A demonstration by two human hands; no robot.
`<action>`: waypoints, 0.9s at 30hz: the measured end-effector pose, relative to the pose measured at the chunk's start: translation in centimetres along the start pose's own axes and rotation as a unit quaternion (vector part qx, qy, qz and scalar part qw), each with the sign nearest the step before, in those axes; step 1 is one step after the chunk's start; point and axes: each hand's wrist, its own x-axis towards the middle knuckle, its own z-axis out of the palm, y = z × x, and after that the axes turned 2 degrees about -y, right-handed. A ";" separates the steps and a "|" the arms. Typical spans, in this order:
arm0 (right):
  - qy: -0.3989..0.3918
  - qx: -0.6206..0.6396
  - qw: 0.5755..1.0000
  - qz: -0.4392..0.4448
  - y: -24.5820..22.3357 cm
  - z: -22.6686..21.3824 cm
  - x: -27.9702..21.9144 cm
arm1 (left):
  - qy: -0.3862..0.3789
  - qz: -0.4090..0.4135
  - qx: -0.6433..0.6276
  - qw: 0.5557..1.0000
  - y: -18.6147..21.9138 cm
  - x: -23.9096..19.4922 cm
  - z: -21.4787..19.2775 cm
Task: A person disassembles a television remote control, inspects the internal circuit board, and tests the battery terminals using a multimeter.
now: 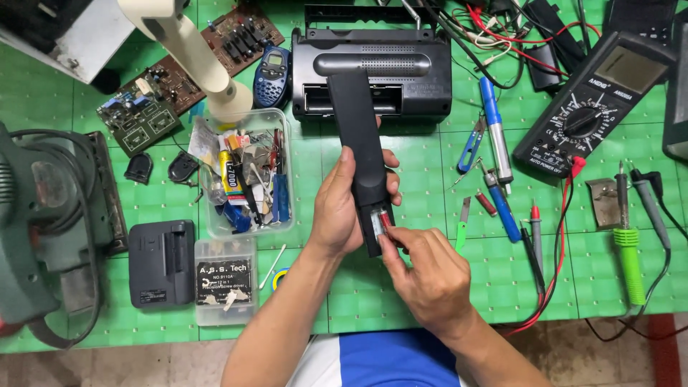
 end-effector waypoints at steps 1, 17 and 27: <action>0.000 0.000 1.000 0.000 0.1 0.0 0.0 | 0.000 0.000 0.000 1.000 0.1 0.0 0.0; -0.020 -0.003 1.000 -0.017 -0.2 -1.0 -0.1 | 0.010 -0.012 0.007 1.000 -0.3 0.0 0.1; -0.070 0.031 0.997 0.027 0.4 -1.8 -1.3 | 0.010 -0.017 -0.001 1.000 -0.9 0.0 -0.4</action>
